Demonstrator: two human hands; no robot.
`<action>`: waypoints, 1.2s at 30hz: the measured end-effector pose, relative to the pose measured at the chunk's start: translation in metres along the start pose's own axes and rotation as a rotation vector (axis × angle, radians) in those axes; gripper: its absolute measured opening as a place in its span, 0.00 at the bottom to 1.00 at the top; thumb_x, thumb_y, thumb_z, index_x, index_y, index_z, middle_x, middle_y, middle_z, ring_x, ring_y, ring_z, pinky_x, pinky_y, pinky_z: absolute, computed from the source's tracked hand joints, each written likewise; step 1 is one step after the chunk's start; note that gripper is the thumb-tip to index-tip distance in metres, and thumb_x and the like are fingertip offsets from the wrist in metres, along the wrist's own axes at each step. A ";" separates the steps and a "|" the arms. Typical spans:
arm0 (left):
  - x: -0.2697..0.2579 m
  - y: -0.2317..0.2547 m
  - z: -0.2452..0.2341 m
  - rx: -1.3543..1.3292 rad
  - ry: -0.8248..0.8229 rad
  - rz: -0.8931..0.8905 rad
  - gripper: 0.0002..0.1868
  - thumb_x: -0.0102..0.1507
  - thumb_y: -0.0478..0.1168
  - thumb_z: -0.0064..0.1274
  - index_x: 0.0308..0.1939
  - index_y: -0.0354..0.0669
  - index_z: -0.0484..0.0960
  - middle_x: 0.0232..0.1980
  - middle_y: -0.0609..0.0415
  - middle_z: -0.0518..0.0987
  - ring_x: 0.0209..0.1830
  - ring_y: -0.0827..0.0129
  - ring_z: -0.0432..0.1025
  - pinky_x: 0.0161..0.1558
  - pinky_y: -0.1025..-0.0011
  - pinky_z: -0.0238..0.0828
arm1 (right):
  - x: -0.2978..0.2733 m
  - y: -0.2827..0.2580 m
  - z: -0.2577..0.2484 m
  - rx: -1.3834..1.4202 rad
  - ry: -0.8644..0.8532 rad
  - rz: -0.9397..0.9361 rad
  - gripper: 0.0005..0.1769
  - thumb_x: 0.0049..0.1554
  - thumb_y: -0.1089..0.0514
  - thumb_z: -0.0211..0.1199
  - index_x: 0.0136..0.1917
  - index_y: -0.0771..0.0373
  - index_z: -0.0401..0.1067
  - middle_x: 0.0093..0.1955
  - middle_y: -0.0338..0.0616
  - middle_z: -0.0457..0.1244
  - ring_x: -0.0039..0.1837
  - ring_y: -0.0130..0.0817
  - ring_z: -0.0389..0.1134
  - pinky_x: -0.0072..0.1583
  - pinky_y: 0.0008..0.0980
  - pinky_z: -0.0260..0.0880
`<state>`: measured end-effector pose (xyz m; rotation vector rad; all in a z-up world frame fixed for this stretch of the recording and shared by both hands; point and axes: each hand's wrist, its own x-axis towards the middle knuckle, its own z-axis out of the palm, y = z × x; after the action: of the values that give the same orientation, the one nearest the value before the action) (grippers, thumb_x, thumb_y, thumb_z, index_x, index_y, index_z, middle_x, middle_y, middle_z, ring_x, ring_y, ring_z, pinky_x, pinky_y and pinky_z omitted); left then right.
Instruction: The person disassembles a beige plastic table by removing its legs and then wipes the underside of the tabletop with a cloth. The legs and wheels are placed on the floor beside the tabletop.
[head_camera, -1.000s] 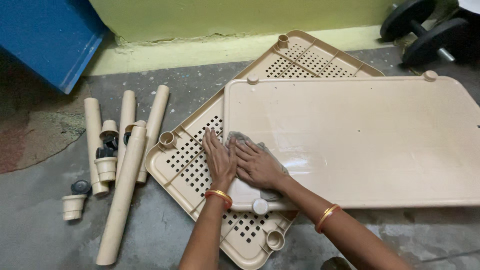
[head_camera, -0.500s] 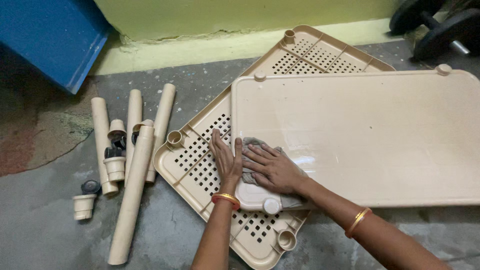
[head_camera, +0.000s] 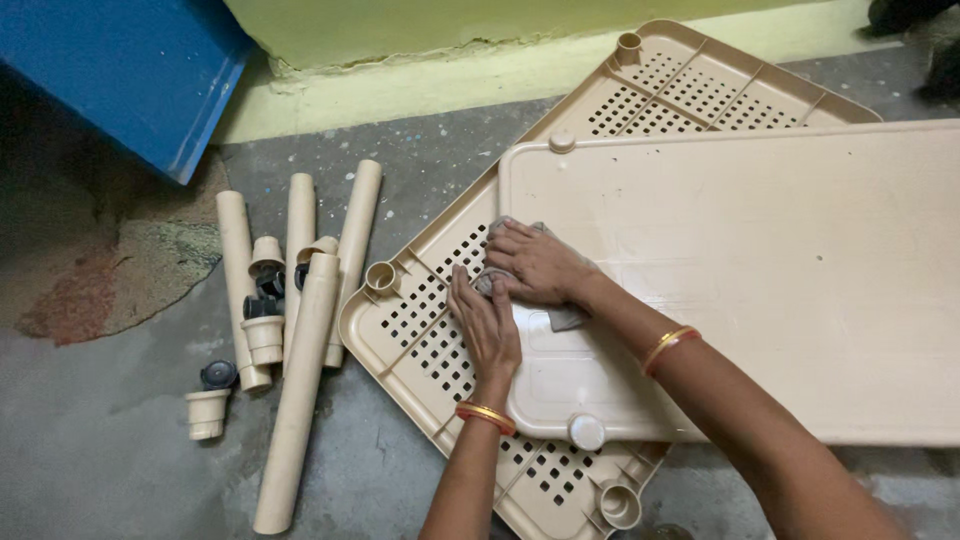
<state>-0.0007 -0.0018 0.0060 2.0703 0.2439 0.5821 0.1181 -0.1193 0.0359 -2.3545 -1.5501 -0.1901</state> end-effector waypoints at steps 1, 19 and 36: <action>0.000 0.001 0.000 0.021 0.008 -0.007 0.45 0.72 0.64 0.28 0.75 0.24 0.50 0.79 0.29 0.54 0.80 0.42 0.47 0.78 0.49 0.42 | 0.005 0.006 0.000 -0.010 -0.013 0.025 0.24 0.63 0.44 0.48 0.58 0.64 0.71 0.61 0.53 0.62 0.72 0.47 0.58 0.81 0.49 0.39; -0.003 0.006 -0.002 0.098 0.005 -0.020 0.41 0.73 0.62 0.26 0.71 0.24 0.54 0.76 0.28 0.56 0.78 0.41 0.50 0.77 0.49 0.46 | 0.064 0.097 0.022 -0.157 -0.012 0.383 0.29 0.63 0.42 0.43 0.64 0.64 0.68 0.70 0.54 0.58 0.78 0.45 0.51 0.80 0.44 0.36; 0.002 0.016 -0.001 0.213 -0.014 0.022 0.36 0.71 0.53 0.43 0.67 0.19 0.59 0.72 0.27 0.60 0.76 0.42 0.52 0.76 0.51 0.48 | 0.062 0.102 0.044 -0.107 0.572 0.857 0.22 0.64 0.52 0.56 0.68 0.62 0.64 0.75 0.56 0.57 0.77 0.54 0.55 0.75 0.47 0.56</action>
<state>-0.0002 -0.0085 0.0207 2.2836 0.2858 0.5751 0.2332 -0.0878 -0.0076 -2.4977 -0.2353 -0.6626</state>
